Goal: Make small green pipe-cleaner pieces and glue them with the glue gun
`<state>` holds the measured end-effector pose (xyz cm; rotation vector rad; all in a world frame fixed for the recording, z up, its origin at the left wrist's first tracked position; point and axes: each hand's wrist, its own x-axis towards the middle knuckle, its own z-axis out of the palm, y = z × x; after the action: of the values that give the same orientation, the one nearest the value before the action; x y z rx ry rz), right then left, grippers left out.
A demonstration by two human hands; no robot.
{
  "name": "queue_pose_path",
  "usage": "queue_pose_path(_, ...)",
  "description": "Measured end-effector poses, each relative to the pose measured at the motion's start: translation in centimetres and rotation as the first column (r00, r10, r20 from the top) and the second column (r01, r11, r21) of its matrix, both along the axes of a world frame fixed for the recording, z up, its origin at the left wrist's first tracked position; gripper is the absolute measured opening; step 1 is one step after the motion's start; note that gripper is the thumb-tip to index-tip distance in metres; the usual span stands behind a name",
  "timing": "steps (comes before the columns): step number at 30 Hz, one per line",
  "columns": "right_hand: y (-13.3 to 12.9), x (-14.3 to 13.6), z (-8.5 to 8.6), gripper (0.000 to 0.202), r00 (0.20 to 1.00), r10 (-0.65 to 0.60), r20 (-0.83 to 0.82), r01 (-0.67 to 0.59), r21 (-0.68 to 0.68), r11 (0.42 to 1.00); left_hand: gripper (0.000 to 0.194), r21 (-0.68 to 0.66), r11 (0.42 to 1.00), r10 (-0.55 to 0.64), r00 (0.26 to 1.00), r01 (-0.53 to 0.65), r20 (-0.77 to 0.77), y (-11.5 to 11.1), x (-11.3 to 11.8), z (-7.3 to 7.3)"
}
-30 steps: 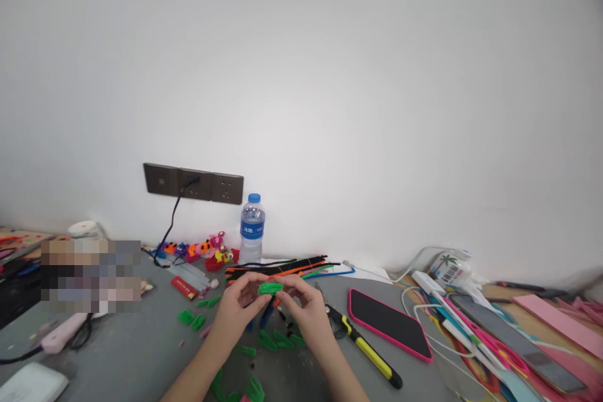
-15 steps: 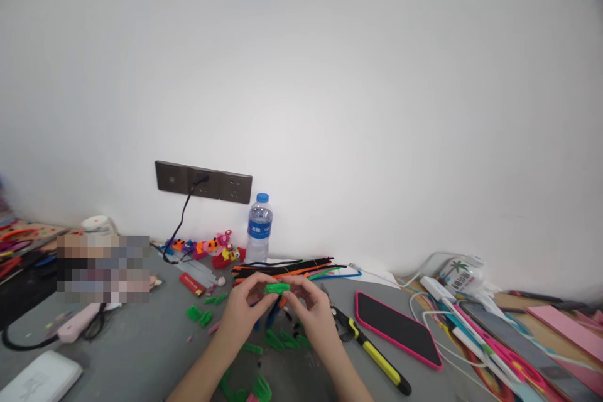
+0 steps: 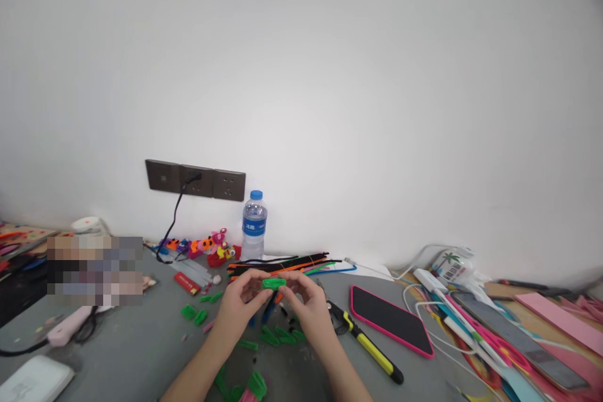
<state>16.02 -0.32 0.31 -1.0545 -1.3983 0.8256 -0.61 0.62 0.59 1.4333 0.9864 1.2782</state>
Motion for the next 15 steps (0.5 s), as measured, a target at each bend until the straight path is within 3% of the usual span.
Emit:
queue_pose_path(11,-0.14,-0.10,-0.02,0.038,0.999,-0.034,0.006,0.034,0.007,0.999,0.012,0.061,0.997,0.049,0.986,-0.039,-0.157,0.07,-0.14,-0.21)
queue_pose_path(15,-0.85,-0.42,0.81,0.030,0.993,-0.115,0.000,0.115,0.104,0.988,0.007,0.162,0.985,0.096,0.980,-0.067,-0.175,0.32,0.00,-0.39)
